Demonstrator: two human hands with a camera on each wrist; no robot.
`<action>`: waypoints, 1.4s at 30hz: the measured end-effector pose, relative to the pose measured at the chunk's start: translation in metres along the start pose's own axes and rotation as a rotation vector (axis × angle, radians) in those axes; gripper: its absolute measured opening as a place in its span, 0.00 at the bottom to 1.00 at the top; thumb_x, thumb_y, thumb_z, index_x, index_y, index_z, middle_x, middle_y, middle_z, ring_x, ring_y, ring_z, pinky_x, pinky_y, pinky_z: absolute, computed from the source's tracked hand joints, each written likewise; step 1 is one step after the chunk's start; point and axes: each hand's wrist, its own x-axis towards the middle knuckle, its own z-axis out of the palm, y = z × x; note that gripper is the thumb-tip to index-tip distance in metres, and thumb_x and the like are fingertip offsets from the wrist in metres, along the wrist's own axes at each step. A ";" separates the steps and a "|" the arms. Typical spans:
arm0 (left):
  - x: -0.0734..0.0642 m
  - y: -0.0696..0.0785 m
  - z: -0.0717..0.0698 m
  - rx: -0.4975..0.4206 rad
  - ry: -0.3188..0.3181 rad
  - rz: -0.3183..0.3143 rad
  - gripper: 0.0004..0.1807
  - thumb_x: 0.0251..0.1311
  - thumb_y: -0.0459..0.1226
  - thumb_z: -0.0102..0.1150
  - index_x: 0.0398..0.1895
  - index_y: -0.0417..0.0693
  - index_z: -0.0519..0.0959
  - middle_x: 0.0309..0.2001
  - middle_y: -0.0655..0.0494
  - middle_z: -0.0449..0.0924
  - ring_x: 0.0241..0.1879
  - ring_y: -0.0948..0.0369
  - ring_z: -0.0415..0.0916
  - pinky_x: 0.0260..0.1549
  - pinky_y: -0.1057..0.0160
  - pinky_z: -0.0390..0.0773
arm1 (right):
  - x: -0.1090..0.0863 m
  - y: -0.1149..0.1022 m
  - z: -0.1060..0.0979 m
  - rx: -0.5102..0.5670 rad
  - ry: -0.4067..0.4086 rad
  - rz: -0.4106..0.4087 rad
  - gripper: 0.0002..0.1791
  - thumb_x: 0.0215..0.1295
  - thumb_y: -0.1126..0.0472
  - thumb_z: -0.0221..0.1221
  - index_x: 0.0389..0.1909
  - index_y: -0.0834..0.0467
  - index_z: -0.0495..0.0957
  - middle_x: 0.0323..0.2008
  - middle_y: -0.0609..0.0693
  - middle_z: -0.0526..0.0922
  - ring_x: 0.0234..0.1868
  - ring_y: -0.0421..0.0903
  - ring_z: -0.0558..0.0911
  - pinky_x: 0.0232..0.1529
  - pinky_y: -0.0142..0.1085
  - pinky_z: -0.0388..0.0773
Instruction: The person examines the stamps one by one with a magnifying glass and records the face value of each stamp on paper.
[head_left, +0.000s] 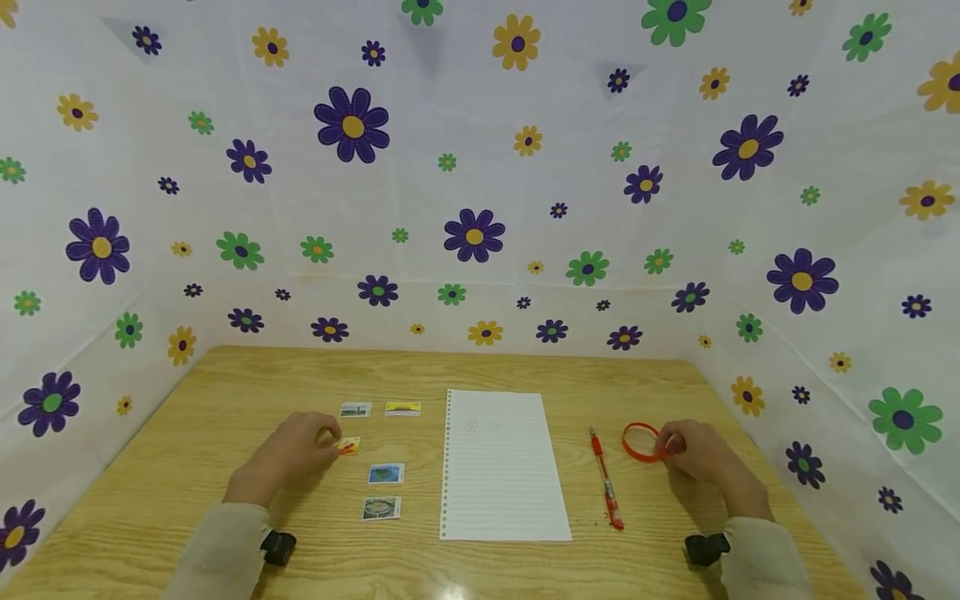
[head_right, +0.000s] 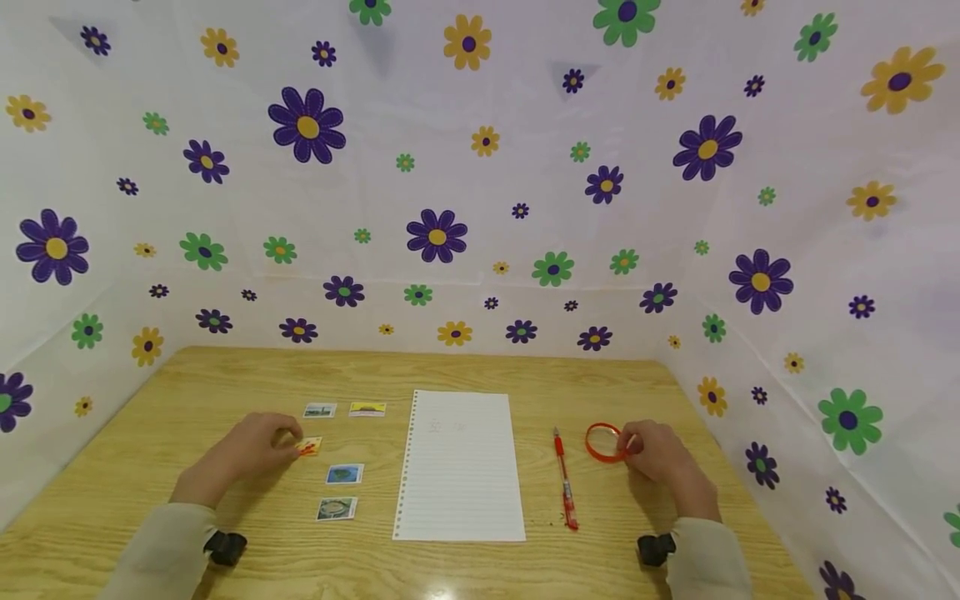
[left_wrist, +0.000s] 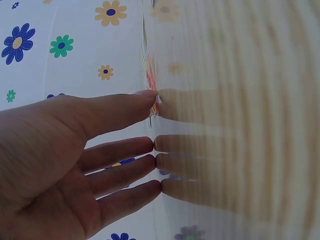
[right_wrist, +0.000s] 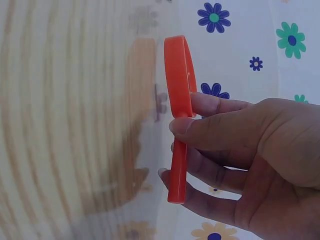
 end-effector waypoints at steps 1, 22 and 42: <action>0.000 0.000 0.001 0.000 0.001 0.002 0.04 0.62 0.33 0.69 0.38 0.46 0.84 0.49 0.45 0.87 0.46 0.52 0.80 0.53 0.40 0.81 | 0.000 -0.001 0.000 0.000 0.004 -0.006 0.08 0.57 0.74 0.67 0.33 0.59 0.82 0.30 0.50 0.82 0.32 0.44 0.75 0.35 0.36 0.75; 0.001 0.001 0.004 -0.005 -0.012 -0.035 0.03 0.63 0.33 0.68 0.38 0.46 0.85 0.52 0.43 0.86 0.50 0.49 0.81 0.58 0.38 0.79 | 0.031 -0.072 0.011 0.120 0.002 -0.214 0.07 0.61 0.75 0.65 0.35 0.61 0.83 0.30 0.52 0.84 0.31 0.40 0.75 0.33 0.29 0.76; 0.002 0.000 0.003 0.012 -0.006 -0.030 0.05 0.64 0.35 0.68 0.40 0.45 0.83 0.50 0.43 0.86 0.47 0.51 0.79 0.55 0.40 0.80 | 0.070 -0.146 0.045 0.144 -0.080 -0.316 0.07 0.62 0.74 0.65 0.37 0.62 0.84 0.35 0.55 0.87 0.35 0.40 0.77 0.39 0.29 0.79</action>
